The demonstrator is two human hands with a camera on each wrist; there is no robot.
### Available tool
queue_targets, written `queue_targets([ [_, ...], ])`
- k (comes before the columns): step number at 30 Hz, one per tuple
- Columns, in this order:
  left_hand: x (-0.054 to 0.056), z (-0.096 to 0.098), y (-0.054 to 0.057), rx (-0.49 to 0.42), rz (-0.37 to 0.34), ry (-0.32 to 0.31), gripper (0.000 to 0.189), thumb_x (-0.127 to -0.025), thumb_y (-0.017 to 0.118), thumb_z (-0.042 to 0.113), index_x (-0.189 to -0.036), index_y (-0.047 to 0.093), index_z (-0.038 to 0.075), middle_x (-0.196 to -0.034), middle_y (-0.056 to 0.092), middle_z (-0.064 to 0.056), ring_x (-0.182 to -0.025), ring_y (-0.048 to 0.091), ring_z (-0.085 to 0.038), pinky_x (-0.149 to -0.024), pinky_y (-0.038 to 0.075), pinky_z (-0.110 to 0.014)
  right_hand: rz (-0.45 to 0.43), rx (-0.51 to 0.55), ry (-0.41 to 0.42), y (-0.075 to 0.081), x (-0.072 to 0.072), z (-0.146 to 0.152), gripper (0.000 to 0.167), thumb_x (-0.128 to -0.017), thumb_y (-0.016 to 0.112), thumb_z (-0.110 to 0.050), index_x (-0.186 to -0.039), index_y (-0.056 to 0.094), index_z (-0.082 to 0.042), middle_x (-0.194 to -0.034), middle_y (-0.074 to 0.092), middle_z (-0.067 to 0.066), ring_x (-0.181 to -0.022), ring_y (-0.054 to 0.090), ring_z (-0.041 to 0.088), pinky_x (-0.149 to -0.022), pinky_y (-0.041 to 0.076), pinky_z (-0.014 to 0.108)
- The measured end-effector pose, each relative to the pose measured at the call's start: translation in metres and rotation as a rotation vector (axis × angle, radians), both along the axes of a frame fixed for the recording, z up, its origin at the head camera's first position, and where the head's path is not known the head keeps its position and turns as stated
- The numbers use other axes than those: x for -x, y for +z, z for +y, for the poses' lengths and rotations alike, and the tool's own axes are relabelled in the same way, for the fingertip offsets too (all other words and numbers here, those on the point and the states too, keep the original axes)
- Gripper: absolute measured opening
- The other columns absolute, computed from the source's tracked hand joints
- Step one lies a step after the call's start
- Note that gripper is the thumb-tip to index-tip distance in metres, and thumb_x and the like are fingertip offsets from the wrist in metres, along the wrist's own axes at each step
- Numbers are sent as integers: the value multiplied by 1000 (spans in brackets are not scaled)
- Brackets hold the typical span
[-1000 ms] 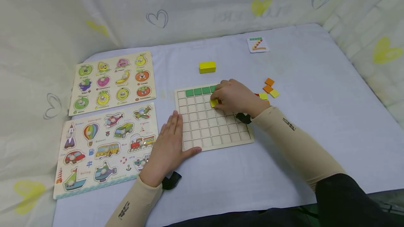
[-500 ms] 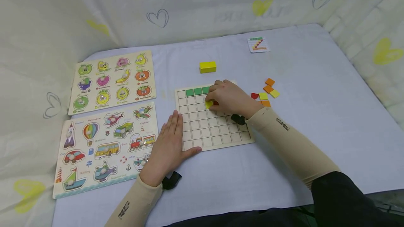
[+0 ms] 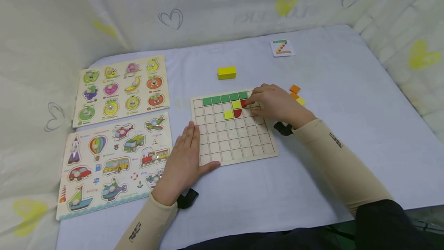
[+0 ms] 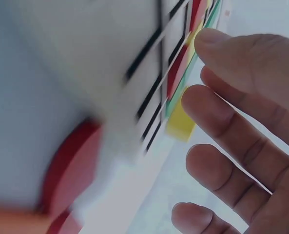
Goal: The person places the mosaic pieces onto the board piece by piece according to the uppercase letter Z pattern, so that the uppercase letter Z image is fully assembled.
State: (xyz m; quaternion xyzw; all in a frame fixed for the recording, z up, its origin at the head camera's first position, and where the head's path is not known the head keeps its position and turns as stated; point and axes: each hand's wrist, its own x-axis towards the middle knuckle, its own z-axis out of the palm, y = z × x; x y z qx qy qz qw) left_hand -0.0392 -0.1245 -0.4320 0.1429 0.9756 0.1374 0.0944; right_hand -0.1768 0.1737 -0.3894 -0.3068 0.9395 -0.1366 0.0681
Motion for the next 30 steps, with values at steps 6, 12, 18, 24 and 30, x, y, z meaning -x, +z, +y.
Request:
queue_targets([
  [6,0,-1,1,-7,2,2,124,-86,66,76,-165,12,-4,-175,7,-21,-163,13,-36,-130,25,-54,-16,5,-59,-5,-4,27,25,-90,77,-16,-114,79,-17,-114,75,2,-106,61,25,-102,47,48],
  [12,0,-1,2,-8,4,1,124,-85,68,75,-164,14,-4,-174,9,-22,-163,15,-37,-130,25,-55,-29,-32,-103,-9,-6,42,28,-89,78,-17,-118,78,-18,-113,74,-1,-97,57,20,-85,49,37],
  [18,0,-1,2,-9,1,3,124,-85,68,75,-164,13,-4,-174,9,-22,-163,14,-37,-130,25,-55,13,-46,-108,-8,-8,49,25,-86,81,-14,-112,79,-15,-107,76,3,-99,61,25,-88,51,41],
  [24,0,-1,2,-11,0,2,124,-85,68,74,-164,13,-4,-174,9,-22,-163,14,-37,-130,25,-55,48,-81,-117,-5,-9,48,23,-84,85,-16,-106,80,-12,-96,74,4,-92,60,25,-88,46,43],
  [30,1,0,2,-15,4,-5,124,-85,68,74,-164,13,-4,-174,9,-23,-163,15,-38,-129,26,-55,48,-110,-141,-5,-11,41,16,-87,83,-20,-102,80,-14,-89,71,2,-89,56,24,-79,36,39],
])
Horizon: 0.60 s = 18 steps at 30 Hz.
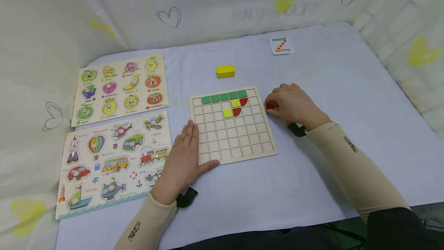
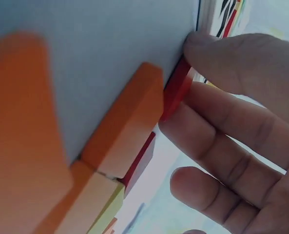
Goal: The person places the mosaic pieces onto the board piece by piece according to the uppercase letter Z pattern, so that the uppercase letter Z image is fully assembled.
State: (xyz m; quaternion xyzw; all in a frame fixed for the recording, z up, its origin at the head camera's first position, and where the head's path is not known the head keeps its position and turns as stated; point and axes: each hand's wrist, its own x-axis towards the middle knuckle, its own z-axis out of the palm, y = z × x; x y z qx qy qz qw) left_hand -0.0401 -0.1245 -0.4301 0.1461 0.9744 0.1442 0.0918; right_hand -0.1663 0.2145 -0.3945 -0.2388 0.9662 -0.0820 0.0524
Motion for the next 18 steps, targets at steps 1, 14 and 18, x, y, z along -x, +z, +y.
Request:
queue_targets([
  [1,0,0,0,0,1,0,124,-85,68,74,-164,13,-4,-174,9,-23,-163,15,-38,-129,26,-55,7,1,-1,0,0,-1,15,-87,82,-19,-101,80,-14,-89,72,2,-89,55,24,-78,36,39],
  [14,0,0,1,2,-9,8,124,-86,68,74,-164,12,-4,-175,7,-22,-163,13,-37,-130,24,-54,56,97,143,0,-7,-37,13,-87,82,-21,-99,79,-16,-99,73,1,-96,59,24,-86,47,43],
  [18,0,1,0,6,-10,5,124,-86,67,75,-165,12,-3,-175,7,-21,-163,13,-36,-130,24,-54,49,109,246,0,-11,-58,19,-89,82,-22,-106,80,-14,-103,75,3,-96,60,25,-87,50,43],
])
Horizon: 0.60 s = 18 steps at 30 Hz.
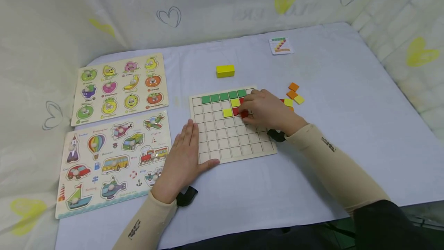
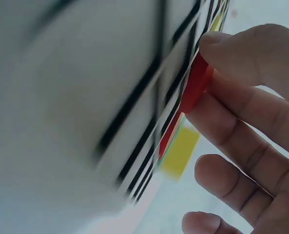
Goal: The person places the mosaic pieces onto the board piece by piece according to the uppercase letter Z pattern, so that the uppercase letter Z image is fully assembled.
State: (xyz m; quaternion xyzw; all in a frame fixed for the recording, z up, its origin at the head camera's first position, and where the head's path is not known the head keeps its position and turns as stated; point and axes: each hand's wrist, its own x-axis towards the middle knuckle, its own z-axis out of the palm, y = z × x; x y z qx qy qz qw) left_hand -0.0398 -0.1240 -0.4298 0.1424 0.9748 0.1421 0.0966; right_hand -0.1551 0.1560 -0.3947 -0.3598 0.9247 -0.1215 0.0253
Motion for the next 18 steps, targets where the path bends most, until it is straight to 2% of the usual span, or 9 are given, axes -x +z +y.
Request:
queue_targets([
  [6,0,-1,-1,-5,-6,2,124,-86,66,76,-165,12,-3,-175,7,-21,-164,12,-35,-131,24,-53,7,-13,72,-3,-3,-22,15,-89,82,-22,-104,80,-17,-101,74,1,-100,61,23,-91,50,42],
  [11,0,-1,-2,-4,-5,3,123,-86,65,76,-165,12,-2,-175,7,-20,-164,12,-35,-131,23,-53,36,-5,115,-3,-5,-32,14,-89,82,-22,-103,81,-18,-99,73,0,-98,59,23,-88,49,40],
  [18,0,-2,-1,-4,-4,1,123,-86,66,76,-165,13,-2,-175,7,-20,-164,12,-35,-131,23,-53,84,-14,142,-3,-6,-40,15,-89,83,-24,-102,81,-19,-99,74,-1,-95,59,22,-87,50,40],
])
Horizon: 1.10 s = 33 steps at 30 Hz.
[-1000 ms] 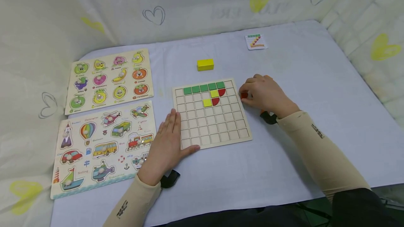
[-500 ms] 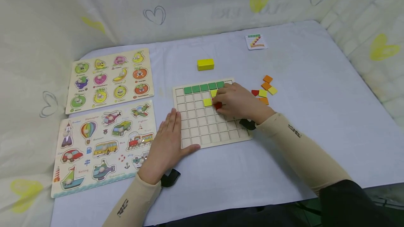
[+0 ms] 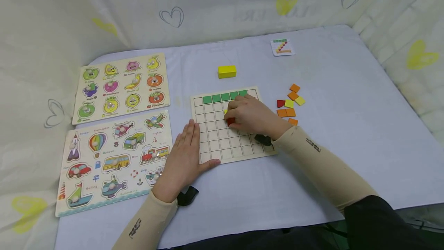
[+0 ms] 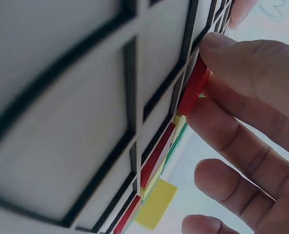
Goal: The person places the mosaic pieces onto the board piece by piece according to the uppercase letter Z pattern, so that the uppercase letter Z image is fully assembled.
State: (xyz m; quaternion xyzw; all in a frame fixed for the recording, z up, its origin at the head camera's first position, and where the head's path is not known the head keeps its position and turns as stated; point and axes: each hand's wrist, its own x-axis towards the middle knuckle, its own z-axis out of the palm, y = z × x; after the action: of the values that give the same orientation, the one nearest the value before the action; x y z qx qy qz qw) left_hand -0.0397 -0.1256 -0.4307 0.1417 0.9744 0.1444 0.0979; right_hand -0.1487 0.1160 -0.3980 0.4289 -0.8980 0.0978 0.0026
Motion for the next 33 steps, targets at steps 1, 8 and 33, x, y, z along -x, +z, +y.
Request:
queue_targets([
  [1,0,0,0,-1,-1,0,123,-86,66,76,-165,12,-2,-175,7,-20,-164,12,-35,-131,23,-53,2,-2,0,0,0,-1,15,-89,84,-24,-103,81,-19,-99,75,-1,-94,60,22,-88,50,40],
  [8,1,0,0,4,-2,-4,124,-86,65,77,-165,12,-2,-175,7,-20,-164,12,-35,-131,23,-53,6,-7,-12,1,-1,-2,19,-87,85,-26,-104,82,-19,-100,76,-1,-95,60,22,-88,51,40],
  [33,0,1,0,3,-2,1,124,-85,67,75,-164,13,-4,-175,7,-21,-163,13,-37,-130,24,-54,-124,-19,-359,9,16,95,26,-88,81,-16,-113,80,-11,-111,77,6,-103,63,29,-101,49,51],
])
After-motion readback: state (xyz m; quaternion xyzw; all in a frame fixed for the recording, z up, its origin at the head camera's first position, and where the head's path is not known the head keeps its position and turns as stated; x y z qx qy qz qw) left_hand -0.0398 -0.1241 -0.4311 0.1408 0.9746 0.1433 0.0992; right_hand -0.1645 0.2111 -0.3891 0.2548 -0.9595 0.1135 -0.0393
